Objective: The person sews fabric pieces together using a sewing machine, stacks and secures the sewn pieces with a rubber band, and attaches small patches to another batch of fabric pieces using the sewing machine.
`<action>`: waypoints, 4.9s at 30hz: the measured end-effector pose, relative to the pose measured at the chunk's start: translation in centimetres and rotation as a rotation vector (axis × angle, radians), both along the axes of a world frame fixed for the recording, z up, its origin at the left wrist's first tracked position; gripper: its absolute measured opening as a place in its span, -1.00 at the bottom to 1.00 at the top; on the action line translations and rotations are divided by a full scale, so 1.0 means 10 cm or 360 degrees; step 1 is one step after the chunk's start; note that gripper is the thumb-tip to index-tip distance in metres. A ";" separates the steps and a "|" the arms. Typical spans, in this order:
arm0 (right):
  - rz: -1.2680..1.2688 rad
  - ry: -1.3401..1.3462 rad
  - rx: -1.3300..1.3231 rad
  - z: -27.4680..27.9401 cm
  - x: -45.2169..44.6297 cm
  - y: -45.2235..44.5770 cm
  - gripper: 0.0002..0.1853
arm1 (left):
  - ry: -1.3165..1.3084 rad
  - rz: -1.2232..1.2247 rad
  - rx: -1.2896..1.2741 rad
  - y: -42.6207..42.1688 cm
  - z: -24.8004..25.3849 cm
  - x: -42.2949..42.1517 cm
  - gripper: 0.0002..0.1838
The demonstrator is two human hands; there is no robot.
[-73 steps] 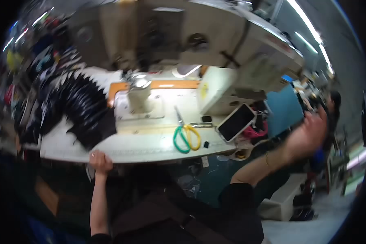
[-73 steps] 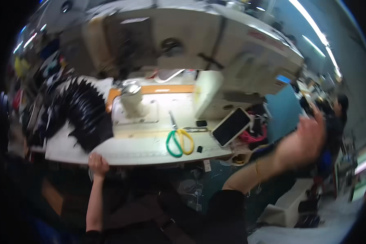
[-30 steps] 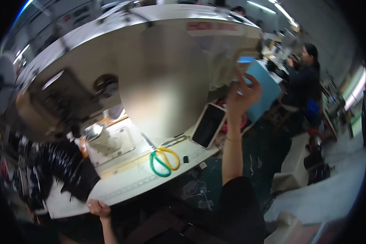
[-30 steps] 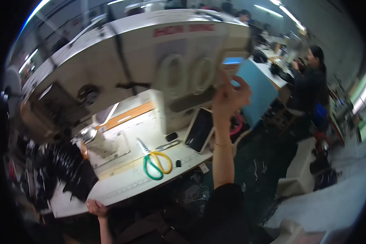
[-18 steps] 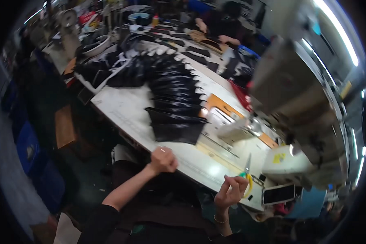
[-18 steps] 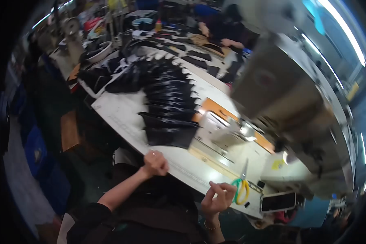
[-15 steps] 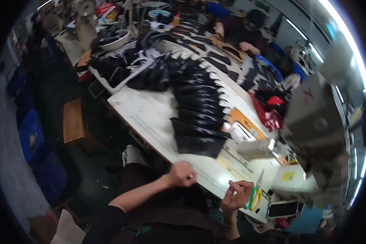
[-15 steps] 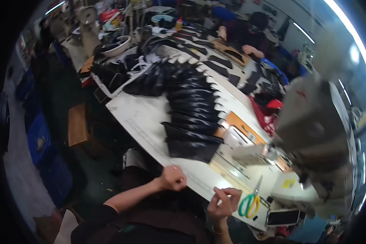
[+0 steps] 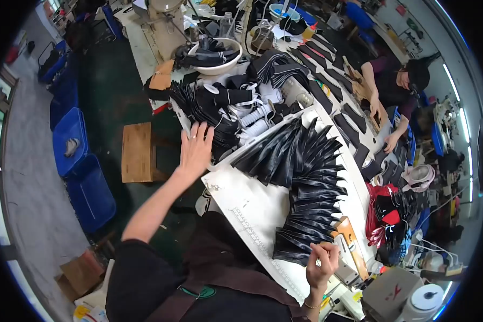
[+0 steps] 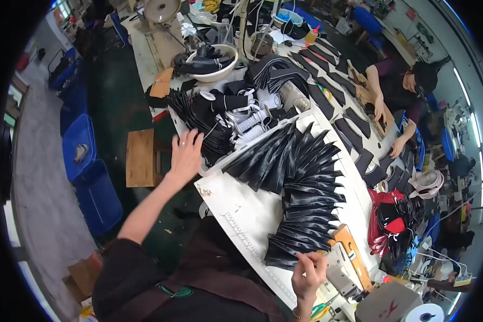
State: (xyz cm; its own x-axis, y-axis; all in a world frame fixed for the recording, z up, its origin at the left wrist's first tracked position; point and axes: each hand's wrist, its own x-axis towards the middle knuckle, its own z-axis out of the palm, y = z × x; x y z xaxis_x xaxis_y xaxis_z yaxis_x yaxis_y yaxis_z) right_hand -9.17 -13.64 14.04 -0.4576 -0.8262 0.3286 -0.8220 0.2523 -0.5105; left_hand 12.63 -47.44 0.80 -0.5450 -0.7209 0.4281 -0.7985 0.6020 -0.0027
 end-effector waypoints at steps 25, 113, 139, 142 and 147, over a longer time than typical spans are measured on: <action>-0.1460 -0.0401 0.0295 -0.88 0.98 0.78 -0.87 | -0.0200 -0.1583 0.0590 0.42 1.57 -0.60 -0.33; -0.1246 -0.0487 0.0790 -1.22 -1.70 -1.13 0.16 | -0.0155 0.0212 0.1338 0.40 0.12 -2.14 0.07; -0.1530 -0.0928 0.0684 -1.27 -1.48 -1.08 0.07 | 0.0845 -0.0170 0.4197 0.06 -0.25 -2.19 -0.28; -0.1583 -0.0906 0.0684 -1.33 -1.50 -1.08 0.03 | 0.1184 -0.0204 0.4324 0.16 -0.08 -2.33 -0.29; -0.1688 -0.0859 0.0736 -1.41 -1.50 -1.15 -0.06 | 0.1608 -0.0204 0.4423 0.37 -0.18 -2.49 -0.23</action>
State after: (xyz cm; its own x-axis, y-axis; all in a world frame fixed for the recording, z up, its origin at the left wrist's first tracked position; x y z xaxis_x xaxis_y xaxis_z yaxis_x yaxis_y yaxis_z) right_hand -24.16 -25.09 -0.05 -0.9455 0.0373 -0.3234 0.1739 0.8978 -0.4047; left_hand -12.24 -43.70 -1.01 -0.8890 0.1148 -0.4433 -0.2234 -0.9538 0.2011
